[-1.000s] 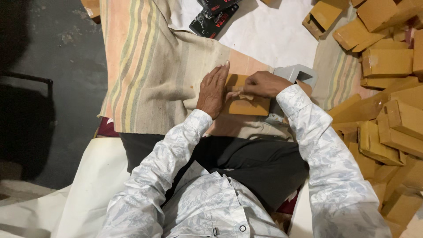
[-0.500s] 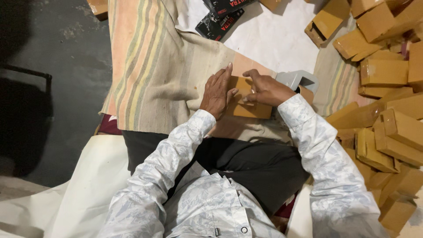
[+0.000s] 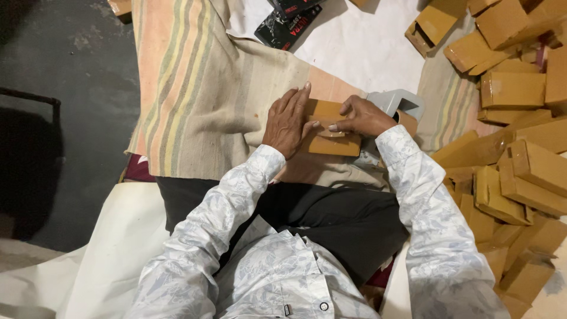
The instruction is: The person places small black product boxes into brown cardboard shipping boxes, closes the flaps, and seals them with packing tape using a handheld dispenser. The sealed boxes are then set aside in a growing stack.
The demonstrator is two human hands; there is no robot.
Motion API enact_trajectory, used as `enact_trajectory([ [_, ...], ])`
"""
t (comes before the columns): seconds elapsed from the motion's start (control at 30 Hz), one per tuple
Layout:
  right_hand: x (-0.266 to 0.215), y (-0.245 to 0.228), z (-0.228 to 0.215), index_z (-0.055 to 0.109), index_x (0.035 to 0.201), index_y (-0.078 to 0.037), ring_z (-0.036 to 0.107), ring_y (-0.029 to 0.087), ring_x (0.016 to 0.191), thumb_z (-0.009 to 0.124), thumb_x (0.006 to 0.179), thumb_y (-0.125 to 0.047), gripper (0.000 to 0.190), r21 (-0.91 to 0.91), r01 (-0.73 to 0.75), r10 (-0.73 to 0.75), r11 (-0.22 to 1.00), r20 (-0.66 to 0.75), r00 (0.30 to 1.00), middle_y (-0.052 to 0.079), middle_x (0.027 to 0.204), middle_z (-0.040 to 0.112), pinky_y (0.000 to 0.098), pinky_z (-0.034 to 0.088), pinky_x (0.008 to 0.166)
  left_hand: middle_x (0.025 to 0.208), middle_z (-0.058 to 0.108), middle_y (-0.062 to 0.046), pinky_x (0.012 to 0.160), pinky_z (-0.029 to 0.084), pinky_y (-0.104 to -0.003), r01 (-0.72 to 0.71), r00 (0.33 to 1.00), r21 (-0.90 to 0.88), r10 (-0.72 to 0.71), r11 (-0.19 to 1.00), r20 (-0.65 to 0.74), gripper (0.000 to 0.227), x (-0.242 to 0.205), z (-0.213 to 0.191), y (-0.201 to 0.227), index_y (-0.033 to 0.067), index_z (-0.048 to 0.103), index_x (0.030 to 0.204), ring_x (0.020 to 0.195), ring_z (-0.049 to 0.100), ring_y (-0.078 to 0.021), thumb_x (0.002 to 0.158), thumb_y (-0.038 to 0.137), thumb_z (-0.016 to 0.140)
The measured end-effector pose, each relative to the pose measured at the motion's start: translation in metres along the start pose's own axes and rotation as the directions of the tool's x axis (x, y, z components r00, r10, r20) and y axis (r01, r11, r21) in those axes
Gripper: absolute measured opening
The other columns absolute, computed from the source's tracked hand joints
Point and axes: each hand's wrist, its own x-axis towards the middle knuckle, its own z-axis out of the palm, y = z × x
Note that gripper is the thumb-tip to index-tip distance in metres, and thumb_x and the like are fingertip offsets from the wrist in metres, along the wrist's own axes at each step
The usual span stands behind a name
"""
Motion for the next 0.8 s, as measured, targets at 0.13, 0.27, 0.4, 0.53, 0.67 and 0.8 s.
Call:
enact_trajectory([
  [0.13, -0.004, 0.001, -0.01, 0.055, 0.108, -0.001, 0.064, 0.021, 0.067, 0.085, 0.077, -0.026, 0.05, 0.113, -0.078, 0.086, 0.991, -0.07, 0.994, 0.012, 0.076, 0.067, 0.0371, 0.051, 0.058, 0.147, 0.051, -0.014, 0.114, 0.035, -0.049, 0.005, 1.0, 0.051, -0.005, 0.999, 0.008, 0.088, 0.001, 0.002, 0.0, 0.0115, 0.023, 0.162, 0.141, 0.043, -0.0324, 0.094, 0.034, 0.074],
  [0.27, -0.029, -0.013, -0.006, 0.063, 0.099, 0.001, 0.065, 0.022, 0.065, 0.079, 0.09, -0.025, 0.031, 0.013, 0.048, -0.041, 0.999, -0.324, 0.945, 0.009, 0.075, 0.068, 0.0387, 0.052, 0.061, 0.147, 0.052, -0.013, 0.113, 0.036, -0.048, -0.005, 1.0, 0.076, 0.006, 0.997, -0.011, 0.082, -0.001, 0.004, -0.001, 0.0111, 0.023, 0.163, 0.14, 0.044, -0.0313, 0.1, 0.028, 0.071],
  [0.4, -0.06, -0.042, 0.049, 0.064, 0.107, -0.002, 0.07, 0.029, 0.093, 0.067, 0.102, -0.021, 0.02, -0.133, 0.181, -0.224, 0.974, -0.617, 0.754, 0.015, 0.102, 0.07, 0.0404, 0.056, 0.085, 0.145, 0.054, -0.012, 0.113, 0.037, -0.048, 0.004, 1.0, 0.055, -0.003, 0.998, -0.028, 0.078, -0.001, 0.005, -0.001, 0.0113, 0.024, 0.164, 0.139, 0.047, -0.0308, 0.101, 0.024, 0.068],
  [0.53, -0.042, -0.063, 0.091, 0.054, 0.139, 0.001, 0.044, 0.042, 0.144, 0.06, 0.106, -0.023, 0.042, -0.386, 0.265, -0.463, 0.883, -0.63, 0.624, 0.028, 0.154, 0.047, 0.0492, 0.038, 0.118, 0.145, 0.058, -0.011, 0.118, 0.037, -0.047, 0.011, 0.999, -0.066, -0.014, 0.998, -0.039, 0.072, -0.003, 0.001, -0.004, 0.0099, 0.022, 0.166, 0.14, 0.05, -0.0312, 0.105, 0.013, 0.06],
  [0.67, -0.006, -0.066, 0.093, 0.039, 0.156, -0.001, 0.023, 0.044, 0.155, 0.056, 0.11, -0.036, 0.06, -0.431, 0.069, -0.349, 0.9, -0.617, 0.706, 0.03, 0.164, 0.03, 0.0562, 0.018, 0.126, 0.145, 0.059, -0.012, 0.117, 0.035, -0.049, 0.053, 0.998, -0.111, -0.056, 0.992, -0.03, 0.066, -0.008, 0.0, -0.004, 0.0079, 0.023, 0.165, 0.14, 0.05, -0.0335, 0.108, 0.01, 0.058],
  [0.8, -0.004, -0.053, 0.095, 0.032, 0.16, -0.001, 0.015, 0.047, 0.155, 0.053, 0.108, -0.042, 0.069, -0.511, -0.044, -0.345, 0.858, -0.638, 0.688, 0.031, 0.165, 0.023, 0.0605, 0.009, 0.125, 0.154, 0.051, -0.015, 0.118, 0.035, -0.047, 0.045, 0.997, 0.017, -0.044, 0.999, -0.061, 0.066, -0.001, 0.006, -0.006, 0.0105, 0.026, 0.164, 0.146, 0.046, -0.0342, 0.105, 0.013, 0.055],
])
